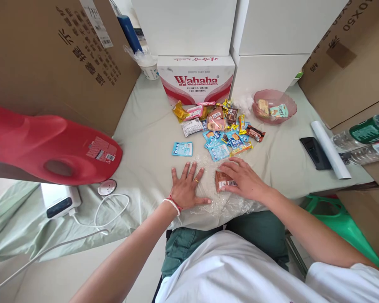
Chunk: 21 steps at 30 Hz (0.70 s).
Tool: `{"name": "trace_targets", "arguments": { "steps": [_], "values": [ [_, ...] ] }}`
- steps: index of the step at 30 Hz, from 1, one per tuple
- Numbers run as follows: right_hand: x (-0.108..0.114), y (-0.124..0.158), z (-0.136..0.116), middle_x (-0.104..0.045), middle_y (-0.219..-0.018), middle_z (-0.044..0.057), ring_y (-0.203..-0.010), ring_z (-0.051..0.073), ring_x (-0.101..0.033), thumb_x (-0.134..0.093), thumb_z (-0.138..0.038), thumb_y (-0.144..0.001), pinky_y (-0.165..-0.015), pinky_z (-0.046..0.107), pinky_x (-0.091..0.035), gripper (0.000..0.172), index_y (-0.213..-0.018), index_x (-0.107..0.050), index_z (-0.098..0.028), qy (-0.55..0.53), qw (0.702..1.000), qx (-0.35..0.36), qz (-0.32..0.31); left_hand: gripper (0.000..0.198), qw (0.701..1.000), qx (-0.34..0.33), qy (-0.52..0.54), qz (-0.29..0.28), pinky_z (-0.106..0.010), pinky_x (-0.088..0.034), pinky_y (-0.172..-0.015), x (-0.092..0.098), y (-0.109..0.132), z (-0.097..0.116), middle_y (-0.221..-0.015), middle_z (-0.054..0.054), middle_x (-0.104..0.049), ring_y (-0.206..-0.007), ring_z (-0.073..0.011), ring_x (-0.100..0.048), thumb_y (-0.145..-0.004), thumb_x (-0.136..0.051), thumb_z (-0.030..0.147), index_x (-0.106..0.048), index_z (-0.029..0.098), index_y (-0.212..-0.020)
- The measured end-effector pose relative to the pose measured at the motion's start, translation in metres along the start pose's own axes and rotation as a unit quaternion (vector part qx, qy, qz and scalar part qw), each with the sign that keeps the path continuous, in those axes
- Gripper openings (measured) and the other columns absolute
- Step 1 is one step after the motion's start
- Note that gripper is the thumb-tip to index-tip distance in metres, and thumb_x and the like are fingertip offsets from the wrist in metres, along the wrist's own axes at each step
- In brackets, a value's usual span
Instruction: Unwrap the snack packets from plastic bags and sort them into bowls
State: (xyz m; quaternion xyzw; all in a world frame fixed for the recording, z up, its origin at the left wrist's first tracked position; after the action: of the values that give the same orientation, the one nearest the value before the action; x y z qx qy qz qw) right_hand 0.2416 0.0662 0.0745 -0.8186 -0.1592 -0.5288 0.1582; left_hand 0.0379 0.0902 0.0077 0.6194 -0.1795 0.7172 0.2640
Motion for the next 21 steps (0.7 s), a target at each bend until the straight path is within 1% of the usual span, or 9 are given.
{"name": "trace_targets", "arguments": {
  "steps": [2,4,6,9,12,15,17,18,21],
  "values": [
    [-0.007,-0.001,0.0,-0.059,-0.146,0.015,-0.148,0.038,-0.037,-0.08,-0.041,-0.088,-0.12,0.059,-0.036,0.065,-0.147,-0.059,-0.023,0.018,0.998,0.042,-0.047,0.121,1.0,0.005,0.0,-0.001,-0.084,0.002,-0.117,0.001,-0.001,0.0,-0.174,-0.021,-0.018,-0.159,-0.0515,-0.013,-0.071,-0.063,0.09,-0.029,0.024,-0.166],
    [-0.013,0.002,0.009,-0.061,-0.143,0.014,-0.144,0.037,-0.041,-0.079,-0.031,-0.087,-0.119,0.059,-0.035,0.064,-0.147,-0.059,-0.023,0.031,0.997,0.033,-0.063,0.121,1.0,0.01,-0.001,-0.009,-0.084,0.002,-0.117,0.001,-0.001,0.0,-0.175,-0.02,-0.018,-0.16,-0.0513,-0.013,-0.071,-0.063,0.09,-0.028,0.024,-0.167],
    [-0.012,0.008,0.02,-0.064,-0.137,0.014,-0.136,0.035,-0.048,-0.075,-0.025,-0.089,-0.116,0.057,-0.039,0.06,-0.147,-0.06,-0.022,0.024,0.998,0.01,-0.057,0.122,1.0,0.012,-0.002,-0.019,-0.083,0.003,-0.117,0.001,-0.001,0.0,-0.175,-0.02,-0.016,-0.16,-0.0507,-0.013,-0.071,-0.062,0.091,-0.026,0.024,-0.167],
    [0.002,0.013,0.027,-0.065,-0.131,0.015,-0.13,0.034,-0.051,-0.071,-0.03,-0.092,-0.11,0.056,-0.044,0.057,-0.147,-0.06,-0.022,-0.016,1.0,-0.011,-0.004,0.123,1.0,0.014,-0.003,-0.024,-0.083,0.003,-0.118,0.001,-0.002,0.0,-0.175,-0.02,-0.016,-0.16,-0.05,-0.013,-0.071,-0.06,0.092,-0.026,0.023,-0.167],
    [0.012,0.007,0.014,-0.062,-0.134,0.015,-0.133,0.033,-0.048,-0.072,-0.034,-0.092,-0.112,0.055,-0.044,0.06,-0.149,-0.057,-0.023,-0.046,0.998,0.006,0.039,0.123,1.0,0.014,-0.006,-0.019,-0.083,0.003,-0.118,-0.001,-0.002,-0.002,-0.175,-0.02,-0.017,-0.16,-0.0496,-0.014,-0.071,-0.059,0.093,-0.028,0.023,-0.167],
    [-0.007,-0.007,-0.006,-0.064,-0.13,0.013,-0.134,0.033,-0.049,-0.076,-0.029,-0.089,-0.117,0.056,-0.039,0.058,-0.144,-0.061,-0.022,-0.029,0.999,0.029,-0.017,0.122,1.0,0.007,-0.008,-0.013,-0.084,0.002,-0.117,-0.003,-0.003,-0.003,-0.174,-0.022,-0.015,-0.16,-0.0495,-0.016,-0.072,-0.06,0.092,-0.029,0.022,-0.166],
    [-0.02,-0.01,-0.011,-0.064,-0.129,0.014,-0.134,0.034,-0.05,-0.077,-0.026,-0.088,-0.118,0.059,-0.037,0.057,-0.142,-0.063,-0.022,-0.016,0.998,0.025,-0.059,0.112,1.0,0.006,-0.004,0.006,-0.083,0.0,-0.118,0.0,0.0,-0.005,-0.175,-0.022,-0.013,-0.16,-0.0479,-0.016,-0.078,-0.06,0.086,-0.031,0.022,-0.165],
    [-0.022,-0.008,-0.011,-0.063,-0.133,0.014,-0.136,0.034,-0.049,-0.077,-0.027,-0.089,-0.118,0.06,-0.038,0.056,-0.143,-0.062,-0.022,-0.016,0.998,0.024,-0.061,0.104,1.0,0.008,-0.001,0.025,-0.082,-0.001,-0.119,0.004,0.003,-0.006,-0.175,-0.022,-0.012,-0.161,-0.0464,-0.014,-0.083,-0.059,0.081,-0.032,0.022,-0.165],
    [-0.006,0.016,-0.01,-0.054,-0.147,0.016,-0.14,0.032,-0.047,-0.069,-0.032,-0.096,-0.116,0.058,-0.043,0.052,-0.146,-0.057,-0.024,-0.054,0.997,0.046,-0.003,0.068,0.995,0.01,0.001,0.096,-0.077,0.003,-0.122,0.019,0.018,-0.012,-0.174,-0.015,-0.023,-0.163,-0.0401,-0.012,-0.099,-0.052,0.054,-0.041,0.029,-0.161]
  ]
}}
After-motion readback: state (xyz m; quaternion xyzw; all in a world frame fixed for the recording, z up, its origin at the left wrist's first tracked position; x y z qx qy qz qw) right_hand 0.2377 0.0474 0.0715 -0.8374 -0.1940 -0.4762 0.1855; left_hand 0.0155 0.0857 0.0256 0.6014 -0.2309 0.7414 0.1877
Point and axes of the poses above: each hand's wrist, its own y-axis away from the middle knuckle, its own x-axis out of the back of the hand, z = x × y, the point moved 7 cm from there along -y, towards the middle knuckle
